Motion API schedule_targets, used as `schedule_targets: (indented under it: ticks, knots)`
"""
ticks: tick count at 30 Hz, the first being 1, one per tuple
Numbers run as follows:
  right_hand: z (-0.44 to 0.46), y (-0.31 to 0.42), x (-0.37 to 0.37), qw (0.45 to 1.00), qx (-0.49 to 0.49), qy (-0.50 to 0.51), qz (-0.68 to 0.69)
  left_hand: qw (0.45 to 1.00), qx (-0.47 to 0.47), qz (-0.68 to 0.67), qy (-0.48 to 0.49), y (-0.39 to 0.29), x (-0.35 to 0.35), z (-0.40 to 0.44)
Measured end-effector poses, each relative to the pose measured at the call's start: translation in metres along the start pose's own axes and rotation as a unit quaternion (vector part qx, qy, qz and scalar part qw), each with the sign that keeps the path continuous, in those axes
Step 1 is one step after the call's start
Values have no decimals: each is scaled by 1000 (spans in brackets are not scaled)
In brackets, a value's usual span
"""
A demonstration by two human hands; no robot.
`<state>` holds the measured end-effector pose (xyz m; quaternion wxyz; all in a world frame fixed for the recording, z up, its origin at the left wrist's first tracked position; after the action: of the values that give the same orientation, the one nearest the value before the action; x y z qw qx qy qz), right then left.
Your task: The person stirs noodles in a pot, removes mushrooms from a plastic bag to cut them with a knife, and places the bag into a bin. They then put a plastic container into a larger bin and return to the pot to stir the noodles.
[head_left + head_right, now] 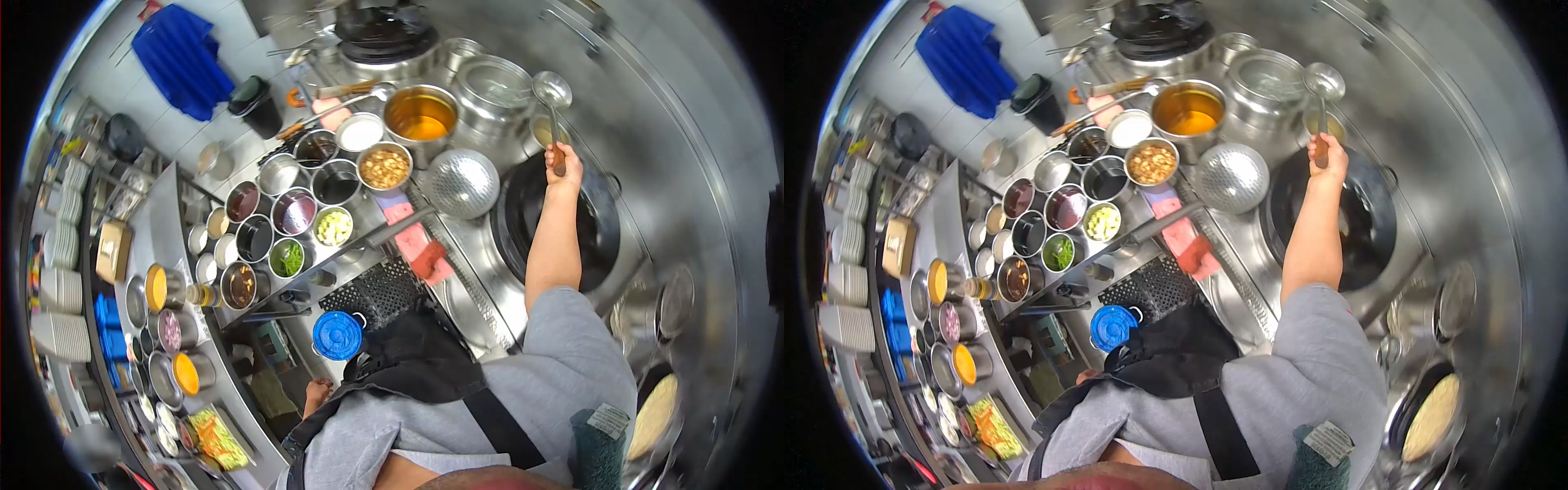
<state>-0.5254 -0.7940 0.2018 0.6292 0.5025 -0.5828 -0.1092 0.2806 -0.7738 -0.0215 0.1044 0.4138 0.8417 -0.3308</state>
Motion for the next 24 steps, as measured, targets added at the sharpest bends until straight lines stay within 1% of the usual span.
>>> schedule_targets:
  ticks: [2,4,5,6,8,9,11,12,13,15,17,18,20,21,22,23,24]
  knots:
    - [-45,22,-18,999,-21,-19,-29,999,-1,29,20,11,-14,7]
    - [-85,35,-46,996,-46,-38,-65,996,-29,-67,49,32,-27,25]
    - [-110,43,-54,992,-45,-69,-101,990,-45,-116,62,47,-33,33]
    - [-131,49,-67,988,-43,-91,-118,991,-46,-104,73,65,-41,48]
    - [-168,58,-93,982,-45,-121,-139,964,-89,-166,188,98,-48,73]
    - [-180,60,-115,974,-40,-134,-180,963,-88,-161,196,95,-46,62]
    - [-203,67,-145,957,-27,-156,-243,994,-61,-2,86,76,-49,31]
    - [-218,70,-150,948,-24,-164,-272,993,-61,-61,84,84,-51,28]
    - [-234,73,-155,938,-18,-173,-301,992,-62,-59,90,87,-49,24]
    - [-261,76,-158,929,-19,-181,-322,996,-41,13,81,94,-49,15]
    - [-283,75,-165,924,-19,-184,-334,996,-18,19,83,105,-49,14]
    - [-289,76,-170,911,-13,-178,-373,995,2,59,83,124,-50,27]
    - [-307,76,-171,878,-12,-165,-448,972,80,209,67,182,-46,77]
    - [-314,75,-177,880,-13,-164,-447,956,108,266,56,199,-44,89]
    - [-318,72,-187,847,-13,-162,-506,944,124,301,47,206,-42,97]
    - [-322,67,-197,811,-13,-158,-563,945,125,301,43,204,-42,96]
    - [-324,58,-212,772,-41,-161,-613,965,87,243,52,202,-42,95]
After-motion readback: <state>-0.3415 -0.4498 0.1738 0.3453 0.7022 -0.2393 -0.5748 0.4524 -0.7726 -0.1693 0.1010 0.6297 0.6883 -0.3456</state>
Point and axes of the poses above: each hand's wrist, its own z-axis towards the middle knuckle, its own x-axis out of the palm, y = z × x, the point moved 2 cm from there along z, towards the middle knuckle, and after that the axes turned 4 degrees about y, right-handed, at the moved point
